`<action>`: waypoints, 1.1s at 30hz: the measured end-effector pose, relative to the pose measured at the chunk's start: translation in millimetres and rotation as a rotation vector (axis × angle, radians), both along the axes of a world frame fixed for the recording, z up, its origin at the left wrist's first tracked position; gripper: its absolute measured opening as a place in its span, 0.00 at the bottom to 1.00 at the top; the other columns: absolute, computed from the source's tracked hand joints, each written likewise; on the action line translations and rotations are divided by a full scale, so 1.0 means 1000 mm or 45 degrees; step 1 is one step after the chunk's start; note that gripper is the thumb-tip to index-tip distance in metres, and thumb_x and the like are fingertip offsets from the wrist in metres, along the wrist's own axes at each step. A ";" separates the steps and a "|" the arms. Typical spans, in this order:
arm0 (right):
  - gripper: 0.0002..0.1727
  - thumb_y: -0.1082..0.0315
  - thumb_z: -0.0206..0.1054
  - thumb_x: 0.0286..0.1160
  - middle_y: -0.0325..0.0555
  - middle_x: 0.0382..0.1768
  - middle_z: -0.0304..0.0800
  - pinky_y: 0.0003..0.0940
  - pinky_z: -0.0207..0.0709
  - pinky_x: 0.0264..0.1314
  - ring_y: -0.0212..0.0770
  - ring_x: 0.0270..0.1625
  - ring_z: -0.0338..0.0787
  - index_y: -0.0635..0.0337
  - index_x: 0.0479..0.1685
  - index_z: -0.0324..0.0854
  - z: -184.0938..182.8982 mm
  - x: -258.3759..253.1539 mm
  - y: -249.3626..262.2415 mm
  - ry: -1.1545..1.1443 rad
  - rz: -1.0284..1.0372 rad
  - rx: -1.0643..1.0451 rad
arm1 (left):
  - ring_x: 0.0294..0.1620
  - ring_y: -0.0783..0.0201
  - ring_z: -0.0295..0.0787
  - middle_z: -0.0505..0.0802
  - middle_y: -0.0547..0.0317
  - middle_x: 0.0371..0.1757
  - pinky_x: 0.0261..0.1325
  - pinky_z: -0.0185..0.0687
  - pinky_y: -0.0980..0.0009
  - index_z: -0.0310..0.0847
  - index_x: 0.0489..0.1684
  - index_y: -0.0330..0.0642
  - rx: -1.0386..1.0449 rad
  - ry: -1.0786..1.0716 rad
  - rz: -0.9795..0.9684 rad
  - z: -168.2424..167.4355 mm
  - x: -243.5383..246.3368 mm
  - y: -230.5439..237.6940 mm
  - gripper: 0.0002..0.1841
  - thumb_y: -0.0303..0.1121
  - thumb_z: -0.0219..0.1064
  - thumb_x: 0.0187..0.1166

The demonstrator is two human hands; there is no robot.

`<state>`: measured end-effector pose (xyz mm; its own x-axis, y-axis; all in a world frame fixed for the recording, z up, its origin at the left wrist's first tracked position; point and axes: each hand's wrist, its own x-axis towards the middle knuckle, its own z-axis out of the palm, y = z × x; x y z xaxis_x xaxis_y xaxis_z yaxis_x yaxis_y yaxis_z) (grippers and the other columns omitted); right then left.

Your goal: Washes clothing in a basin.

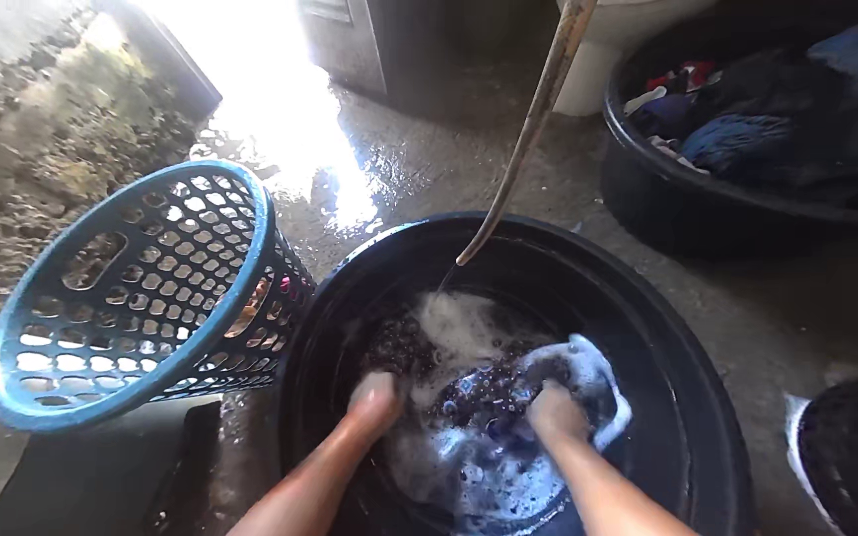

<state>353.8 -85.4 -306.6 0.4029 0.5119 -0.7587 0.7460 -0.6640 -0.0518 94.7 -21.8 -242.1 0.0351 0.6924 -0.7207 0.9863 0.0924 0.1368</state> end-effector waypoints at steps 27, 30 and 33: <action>0.27 0.54 0.66 0.83 0.70 0.70 0.82 0.76 0.66 0.75 0.70 0.76 0.78 0.61 0.75 0.79 0.042 -0.107 0.013 0.897 1.086 -0.143 | 0.87 0.43 0.64 0.72 0.52 0.87 0.80 0.70 0.40 0.89 0.60 0.46 0.331 -0.280 -0.480 -0.004 0.032 0.084 0.13 0.35 0.69 0.80; 0.25 0.52 0.68 0.83 0.60 0.68 0.87 0.66 0.70 0.77 0.58 0.73 0.84 0.55 0.73 0.84 0.026 -0.092 0.020 1.165 0.751 -0.142 | 0.93 0.40 0.51 0.60 0.59 0.94 0.84 0.59 0.33 0.80 0.77 0.54 -0.055 -0.036 -0.557 -0.041 0.010 0.048 0.23 0.35 0.67 0.81; 0.20 0.61 0.62 0.87 0.55 0.65 0.88 0.48 0.81 0.69 0.48 0.64 0.89 0.60 0.71 0.81 -0.008 -0.049 0.031 1.209 -0.201 0.306 | 0.87 0.29 0.59 0.63 0.48 0.92 0.75 0.66 0.26 0.70 0.86 0.58 -0.266 0.015 -0.684 -0.045 0.010 0.007 0.35 0.36 0.73 0.73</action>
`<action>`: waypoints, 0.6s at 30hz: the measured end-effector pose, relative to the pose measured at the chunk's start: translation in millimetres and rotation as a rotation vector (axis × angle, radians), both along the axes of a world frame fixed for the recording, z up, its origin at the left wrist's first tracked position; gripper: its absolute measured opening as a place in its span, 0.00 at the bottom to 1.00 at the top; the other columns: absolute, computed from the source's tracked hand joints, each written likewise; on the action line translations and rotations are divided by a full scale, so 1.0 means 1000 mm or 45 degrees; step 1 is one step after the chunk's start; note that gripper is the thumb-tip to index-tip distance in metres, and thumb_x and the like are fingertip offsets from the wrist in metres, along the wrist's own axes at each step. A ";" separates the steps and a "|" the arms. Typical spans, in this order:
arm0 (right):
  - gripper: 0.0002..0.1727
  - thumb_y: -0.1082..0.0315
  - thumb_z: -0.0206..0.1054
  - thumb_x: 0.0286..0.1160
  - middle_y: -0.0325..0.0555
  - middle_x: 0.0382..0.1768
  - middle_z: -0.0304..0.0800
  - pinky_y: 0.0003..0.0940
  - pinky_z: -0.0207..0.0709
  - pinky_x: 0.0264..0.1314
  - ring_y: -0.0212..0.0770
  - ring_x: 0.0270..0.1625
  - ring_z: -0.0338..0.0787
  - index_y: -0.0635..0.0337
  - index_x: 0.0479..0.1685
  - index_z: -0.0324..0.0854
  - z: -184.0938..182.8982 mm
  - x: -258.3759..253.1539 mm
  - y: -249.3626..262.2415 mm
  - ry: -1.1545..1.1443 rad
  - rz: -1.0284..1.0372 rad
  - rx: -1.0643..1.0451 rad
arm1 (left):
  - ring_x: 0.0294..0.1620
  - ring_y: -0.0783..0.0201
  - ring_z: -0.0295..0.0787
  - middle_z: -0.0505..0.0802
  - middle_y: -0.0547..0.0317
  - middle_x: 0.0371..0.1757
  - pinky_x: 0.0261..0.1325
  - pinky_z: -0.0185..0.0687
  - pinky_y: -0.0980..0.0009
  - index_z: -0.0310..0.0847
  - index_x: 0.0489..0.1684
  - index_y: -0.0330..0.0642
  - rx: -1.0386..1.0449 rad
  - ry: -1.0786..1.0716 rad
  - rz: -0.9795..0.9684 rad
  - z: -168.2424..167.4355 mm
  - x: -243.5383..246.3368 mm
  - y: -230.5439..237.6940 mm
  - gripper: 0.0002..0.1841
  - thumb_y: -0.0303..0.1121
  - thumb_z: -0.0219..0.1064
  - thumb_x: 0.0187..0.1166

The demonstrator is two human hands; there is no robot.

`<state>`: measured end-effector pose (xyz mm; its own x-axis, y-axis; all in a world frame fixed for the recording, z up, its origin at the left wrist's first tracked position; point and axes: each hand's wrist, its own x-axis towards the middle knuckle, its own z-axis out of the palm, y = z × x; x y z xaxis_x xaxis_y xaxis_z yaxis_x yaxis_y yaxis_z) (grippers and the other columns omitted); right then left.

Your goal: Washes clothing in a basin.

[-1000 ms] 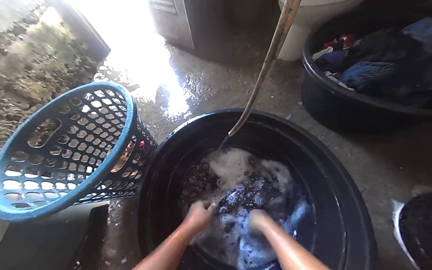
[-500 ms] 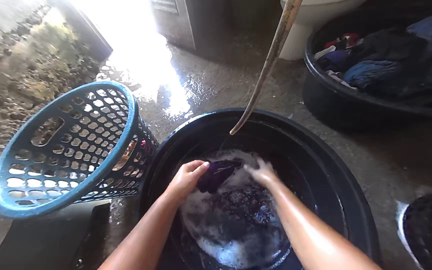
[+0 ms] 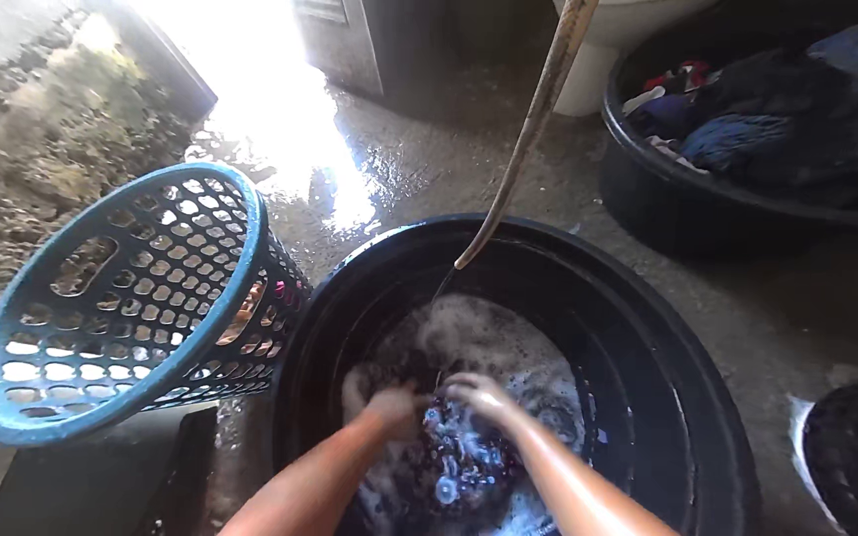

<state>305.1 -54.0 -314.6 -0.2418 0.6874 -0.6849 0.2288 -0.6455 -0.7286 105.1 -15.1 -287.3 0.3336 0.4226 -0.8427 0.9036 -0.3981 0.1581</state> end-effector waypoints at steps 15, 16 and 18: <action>0.27 0.63 0.35 0.96 0.54 0.50 0.94 0.40 0.85 0.64 0.45 0.53 0.94 0.73 0.59 0.80 0.044 0.011 0.021 0.976 -0.611 -0.038 | 0.68 0.57 0.86 0.89 0.46 0.66 0.76 0.77 0.55 0.78 0.72 0.38 0.004 -0.743 0.895 0.046 0.004 0.005 0.22 0.37 0.68 0.83; 0.26 0.63 0.36 0.96 0.52 0.47 0.94 0.38 0.86 0.62 0.43 0.49 0.94 0.71 0.55 0.81 0.057 0.004 0.029 0.947 -0.642 0.046 | 0.65 0.59 0.87 0.91 0.49 0.62 0.74 0.79 0.56 0.81 0.68 0.38 0.054 -0.837 0.908 0.064 0.010 0.009 0.19 0.37 0.69 0.82; 0.21 0.62 0.45 0.95 0.47 0.48 0.93 0.36 0.85 0.57 0.39 0.49 0.92 0.65 0.56 0.84 0.064 -0.003 0.043 0.694 -0.774 0.123 | 0.52 0.64 0.89 0.92 0.55 0.51 0.60 0.85 0.61 0.83 0.57 0.39 0.058 -1.114 0.995 0.107 0.017 0.015 0.11 0.33 0.68 0.83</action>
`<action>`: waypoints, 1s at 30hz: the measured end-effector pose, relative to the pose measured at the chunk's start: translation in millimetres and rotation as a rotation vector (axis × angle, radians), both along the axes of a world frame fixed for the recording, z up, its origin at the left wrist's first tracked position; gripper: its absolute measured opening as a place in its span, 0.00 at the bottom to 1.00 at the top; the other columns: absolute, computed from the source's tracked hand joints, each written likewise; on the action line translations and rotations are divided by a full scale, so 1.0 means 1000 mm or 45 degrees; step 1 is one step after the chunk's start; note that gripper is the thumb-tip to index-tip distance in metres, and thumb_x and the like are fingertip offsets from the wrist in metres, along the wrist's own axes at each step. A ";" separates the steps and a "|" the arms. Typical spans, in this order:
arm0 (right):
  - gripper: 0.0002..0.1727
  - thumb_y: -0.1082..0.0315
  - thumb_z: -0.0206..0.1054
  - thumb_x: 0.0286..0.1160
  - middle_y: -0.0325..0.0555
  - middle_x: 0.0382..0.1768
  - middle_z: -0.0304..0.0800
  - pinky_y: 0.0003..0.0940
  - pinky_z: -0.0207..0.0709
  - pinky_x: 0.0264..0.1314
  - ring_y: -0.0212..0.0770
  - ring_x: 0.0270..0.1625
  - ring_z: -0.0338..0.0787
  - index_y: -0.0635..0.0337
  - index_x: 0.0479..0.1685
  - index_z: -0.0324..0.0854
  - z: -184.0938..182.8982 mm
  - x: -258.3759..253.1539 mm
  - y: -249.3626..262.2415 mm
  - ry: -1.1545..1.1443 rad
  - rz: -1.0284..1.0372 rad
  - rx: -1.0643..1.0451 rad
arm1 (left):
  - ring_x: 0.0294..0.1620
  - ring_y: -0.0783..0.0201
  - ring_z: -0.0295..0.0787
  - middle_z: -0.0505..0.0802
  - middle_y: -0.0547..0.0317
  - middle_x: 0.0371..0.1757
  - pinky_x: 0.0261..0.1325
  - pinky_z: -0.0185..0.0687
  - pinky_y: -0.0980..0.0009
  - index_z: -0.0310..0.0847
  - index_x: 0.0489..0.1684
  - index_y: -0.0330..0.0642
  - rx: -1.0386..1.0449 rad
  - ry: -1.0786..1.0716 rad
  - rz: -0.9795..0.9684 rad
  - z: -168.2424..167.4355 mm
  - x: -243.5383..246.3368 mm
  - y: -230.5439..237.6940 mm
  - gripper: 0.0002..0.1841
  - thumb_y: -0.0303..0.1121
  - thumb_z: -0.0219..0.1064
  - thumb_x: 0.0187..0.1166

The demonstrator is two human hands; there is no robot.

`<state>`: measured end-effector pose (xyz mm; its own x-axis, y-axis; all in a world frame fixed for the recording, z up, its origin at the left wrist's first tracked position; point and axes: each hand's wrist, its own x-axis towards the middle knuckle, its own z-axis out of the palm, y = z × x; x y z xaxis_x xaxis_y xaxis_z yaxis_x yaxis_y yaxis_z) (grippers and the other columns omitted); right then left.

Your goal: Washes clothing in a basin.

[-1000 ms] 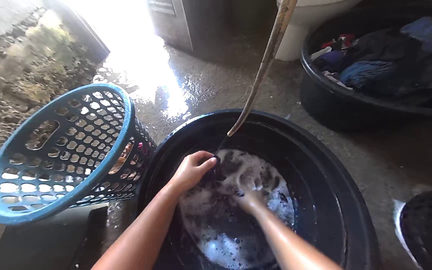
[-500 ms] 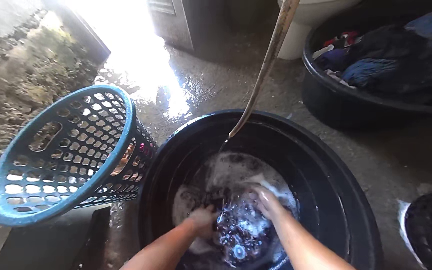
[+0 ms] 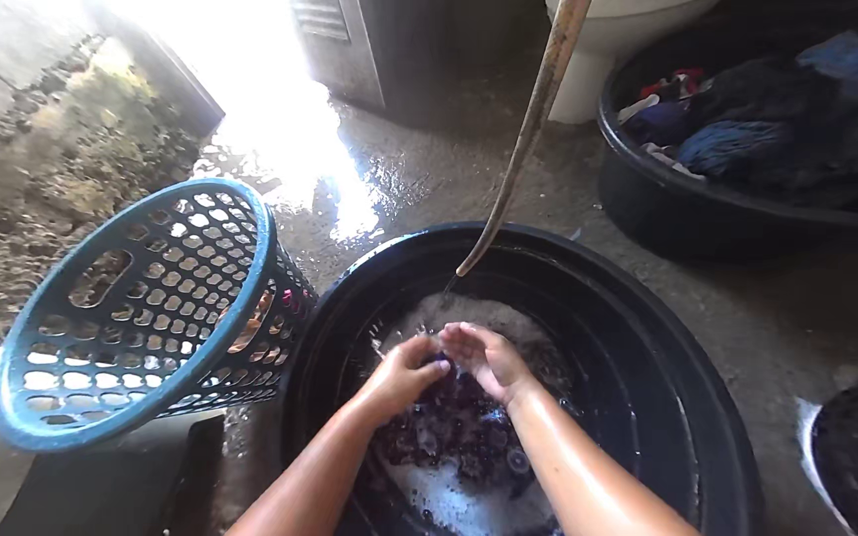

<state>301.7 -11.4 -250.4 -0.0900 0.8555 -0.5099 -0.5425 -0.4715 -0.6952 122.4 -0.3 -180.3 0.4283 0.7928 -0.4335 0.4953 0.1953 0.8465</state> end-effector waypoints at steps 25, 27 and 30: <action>0.38 0.55 0.62 0.83 0.55 0.95 0.47 0.71 0.49 0.90 0.65 0.94 0.49 0.53 0.93 0.58 -0.067 0.020 -0.027 -1.554 1.466 -0.078 | 0.92 0.47 0.57 0.64 0.44 0.91 0.91 0.54 0.50 0.58 0.91 0.44 -0.113 0.833 -0.382 -0.130 -0.053 -0.007 0.36 0.32 0.66 0.81; 0.30 0.51 0.63 0.83 0.60 0.82 0.72 0.65 0.58 0.87 0.62 0.87 0.66 0.58 0.79 0.76 -0.042 0.014 -0.016 -1.590 1.335 -0.140 | 0.89 0.45 0.62 0.68 0.42 0.89 0.89 0.59 0.48 0.59 0.91 0.46 -0.137 0.921 -0.360 -0.125 -0.050 -0.014 0.36 0.37 0.68 0.81; 0.31 0.54 0.69 0.78 0.55 0.80 0.76 0.59 0.62 0.86 0.57 0.86 0.68 0.54 0.81 0.76 -0.019 0.001 0.005 -1.601 1.153 -0.060 | 0.86 0.41 0.65 0.74 0.38 0.84 0.87 0.60 0.44 0.75 0.80 0.43 -0.185 1.001 -0.462 -0.124 -0.050 -0.013 0.28 0.43 0.67 0.82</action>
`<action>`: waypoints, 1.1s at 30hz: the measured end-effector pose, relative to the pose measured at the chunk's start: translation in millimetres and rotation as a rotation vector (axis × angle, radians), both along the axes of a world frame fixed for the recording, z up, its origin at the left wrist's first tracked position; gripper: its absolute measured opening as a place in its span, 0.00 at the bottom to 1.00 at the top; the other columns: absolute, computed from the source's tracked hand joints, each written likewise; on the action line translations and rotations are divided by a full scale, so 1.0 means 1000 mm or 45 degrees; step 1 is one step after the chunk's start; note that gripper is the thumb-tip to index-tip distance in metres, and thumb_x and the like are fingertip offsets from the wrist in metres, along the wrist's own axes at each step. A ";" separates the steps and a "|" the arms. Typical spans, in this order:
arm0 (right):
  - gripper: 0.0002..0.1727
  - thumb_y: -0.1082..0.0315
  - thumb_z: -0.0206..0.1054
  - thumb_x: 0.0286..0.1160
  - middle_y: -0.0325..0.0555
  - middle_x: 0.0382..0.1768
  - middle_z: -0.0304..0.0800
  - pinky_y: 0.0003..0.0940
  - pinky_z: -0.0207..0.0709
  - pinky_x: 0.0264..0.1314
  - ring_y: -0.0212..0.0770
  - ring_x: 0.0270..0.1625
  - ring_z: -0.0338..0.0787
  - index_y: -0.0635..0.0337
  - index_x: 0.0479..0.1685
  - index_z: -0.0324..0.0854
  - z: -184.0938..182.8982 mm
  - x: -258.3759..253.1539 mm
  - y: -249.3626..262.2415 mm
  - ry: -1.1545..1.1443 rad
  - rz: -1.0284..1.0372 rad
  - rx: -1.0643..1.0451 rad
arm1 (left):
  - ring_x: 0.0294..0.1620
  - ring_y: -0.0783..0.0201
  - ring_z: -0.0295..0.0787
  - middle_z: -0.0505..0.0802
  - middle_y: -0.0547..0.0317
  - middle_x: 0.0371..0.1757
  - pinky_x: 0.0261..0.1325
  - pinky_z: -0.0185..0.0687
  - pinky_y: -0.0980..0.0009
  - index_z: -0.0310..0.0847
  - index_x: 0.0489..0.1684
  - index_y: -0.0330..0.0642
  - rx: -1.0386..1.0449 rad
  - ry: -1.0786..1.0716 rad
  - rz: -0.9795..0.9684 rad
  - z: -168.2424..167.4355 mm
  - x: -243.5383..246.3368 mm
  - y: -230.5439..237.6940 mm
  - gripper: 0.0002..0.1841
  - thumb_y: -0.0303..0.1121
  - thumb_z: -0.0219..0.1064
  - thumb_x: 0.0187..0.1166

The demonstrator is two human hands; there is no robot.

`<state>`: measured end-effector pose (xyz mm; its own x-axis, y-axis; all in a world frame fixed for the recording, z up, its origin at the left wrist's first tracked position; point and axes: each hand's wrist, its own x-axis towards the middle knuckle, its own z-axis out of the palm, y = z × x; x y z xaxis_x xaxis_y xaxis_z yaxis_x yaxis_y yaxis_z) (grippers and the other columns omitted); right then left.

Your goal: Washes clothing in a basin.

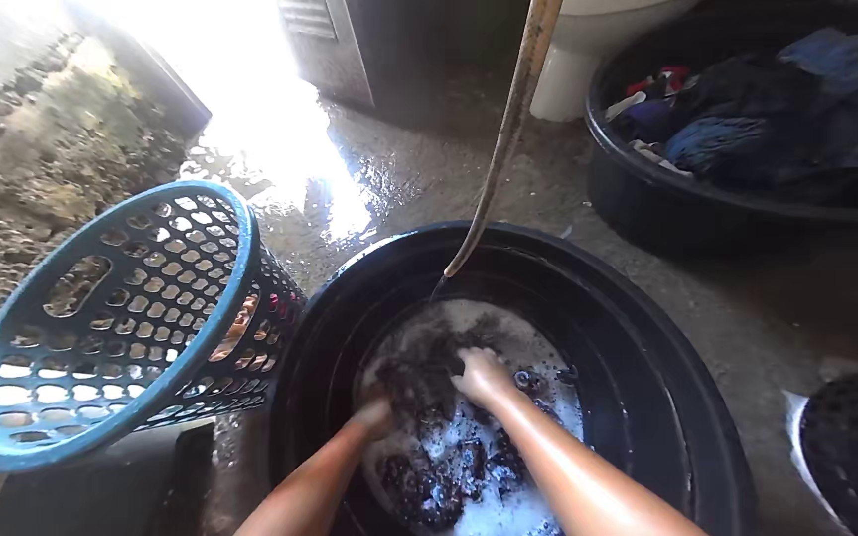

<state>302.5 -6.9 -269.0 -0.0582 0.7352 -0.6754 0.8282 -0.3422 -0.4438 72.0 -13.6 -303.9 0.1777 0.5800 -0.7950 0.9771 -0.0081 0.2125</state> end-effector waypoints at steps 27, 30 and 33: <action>0.16 0.77 0.71 0.69 0.45 0.55 0.91 0.42 0.86 0.60 0.38 0.56 0.90 0.57 0.56 0.88 0.123 -0.048 -0.010 1.202 -0.151 0.687 | 0.41 0.63 0.91 0.93 0.58 0.37 0.44 0.88 0.62 0.87 0.43 0.50 0.001 -2.019 1.811 0.122 0.041 0.004 0.42 0.70 0.27 0.85; 0.36 0.77 0.75 0.62 0.51 0.64 0.85 0.44 0.88 0.57 0.44 0.57 0.91 0.54 0.75 0.70 0.125 -0.018 -0.016 1.341 -0.333 0.327 | 0.50 0.58 0.93 0.94 0.53 0.47 0.53 0.91 0.57 0.84 0.56 0.47 0.072 -2.018 1.642 0.151 0.041 0.013 0.28 0.61 0.48 0.88; 0.61 0.73 0.82 0.55 0.51 0.75 0.78 0.44 0.85 0.65 0.47 0.66 0.86 0.40 0.94 0.46 0.114 -0.001 -0.016 1.620 -0.442 -0.049 | 0.41 0.61 0.93 0.94 0.54 0.38 0.45 0.92 0.62 0.80 0.43 0.42 0.425 -1.774 1.058 0.174 0.045 0.018 0.06 0.29 0.68 0.74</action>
<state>301.5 -22.9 -154.8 -0.4773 0.8223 -0.3098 -0.2908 -0.4805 -0.8274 116.9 4.8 -130.2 0.1752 0.9759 -0.1303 -0.1895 0.1633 0.9682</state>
